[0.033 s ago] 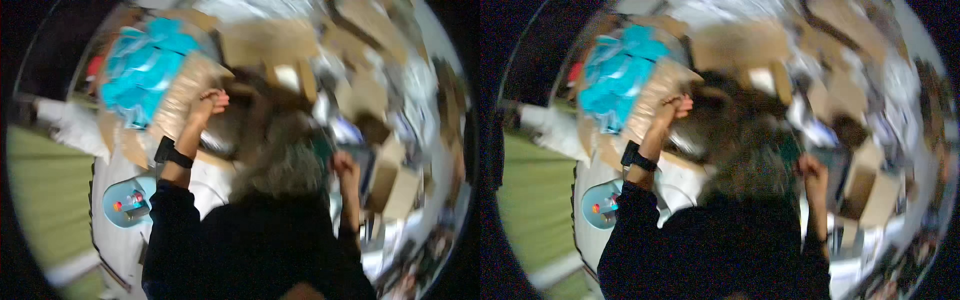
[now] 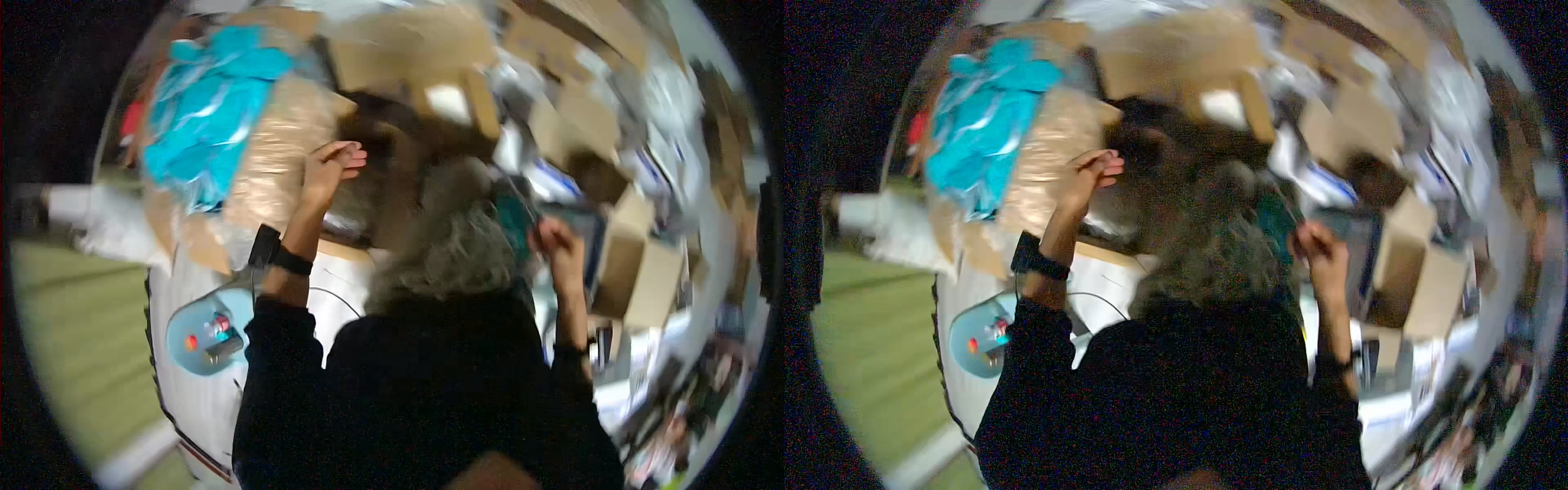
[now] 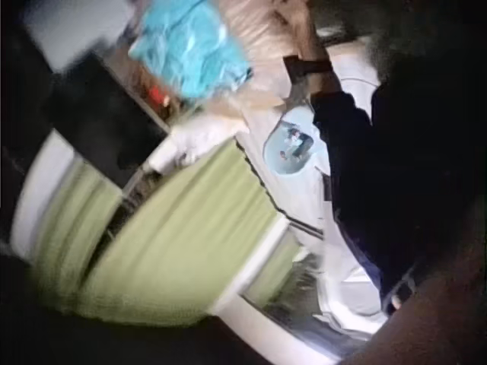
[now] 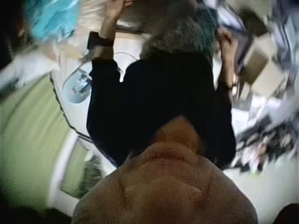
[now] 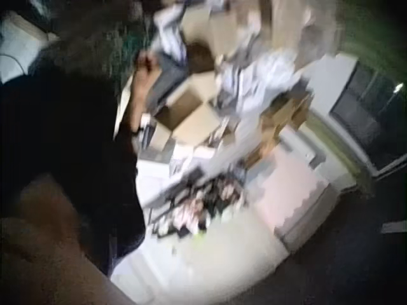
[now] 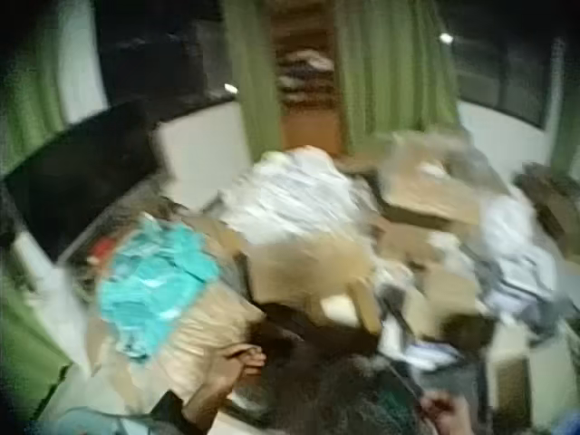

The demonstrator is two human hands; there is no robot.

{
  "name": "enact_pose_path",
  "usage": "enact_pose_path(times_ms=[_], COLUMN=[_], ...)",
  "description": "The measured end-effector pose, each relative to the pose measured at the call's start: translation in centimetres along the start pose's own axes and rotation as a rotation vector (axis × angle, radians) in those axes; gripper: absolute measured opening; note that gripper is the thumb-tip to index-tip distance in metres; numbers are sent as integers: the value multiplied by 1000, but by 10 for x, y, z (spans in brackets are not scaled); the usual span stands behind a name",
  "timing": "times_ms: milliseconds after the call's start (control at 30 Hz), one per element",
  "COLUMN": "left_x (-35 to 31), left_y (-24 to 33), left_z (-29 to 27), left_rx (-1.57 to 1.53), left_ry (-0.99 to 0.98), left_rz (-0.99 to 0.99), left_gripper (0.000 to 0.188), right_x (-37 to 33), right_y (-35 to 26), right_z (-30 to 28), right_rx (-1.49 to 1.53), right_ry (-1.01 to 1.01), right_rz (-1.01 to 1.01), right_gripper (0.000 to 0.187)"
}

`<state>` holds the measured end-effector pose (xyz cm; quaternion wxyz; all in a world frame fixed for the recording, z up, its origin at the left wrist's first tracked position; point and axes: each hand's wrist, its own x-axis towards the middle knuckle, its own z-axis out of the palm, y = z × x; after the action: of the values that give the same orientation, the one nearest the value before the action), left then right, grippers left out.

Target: Manually bundle and organize medical face masks for packaging.

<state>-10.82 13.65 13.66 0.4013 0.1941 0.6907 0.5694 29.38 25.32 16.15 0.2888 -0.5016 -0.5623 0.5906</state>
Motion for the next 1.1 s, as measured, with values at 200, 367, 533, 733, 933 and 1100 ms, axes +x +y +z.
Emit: enact_pose_path(times_ms=[200,367,533,733,933,1100], left_x=[-49,-84,-101,-131,-143,-136], left_y=[-66,-11,-2,-100,-64,-44], left_z=[109,172,176,159,155,151], left_rx=[133,527,797,870,733,725], left_ry=[-292,-333,-605,-860,-830,-478], left_rz=[296,517,528,838,542,634], left_gripper=[18,24,25,21,21,28], right_x=[19,16,12,18,25,24], right_y=[65,68,70,80,51,14], right_z=[-67,-55,-27,-8,-3,-11], right_rx=[-269,-235,-122,-47,86,537], right_ry=[98,79,-31,-42,-11,17], right_rz=[-66,94,241,-46,88,227], right_gripper=[17,29,32,19,5,15])
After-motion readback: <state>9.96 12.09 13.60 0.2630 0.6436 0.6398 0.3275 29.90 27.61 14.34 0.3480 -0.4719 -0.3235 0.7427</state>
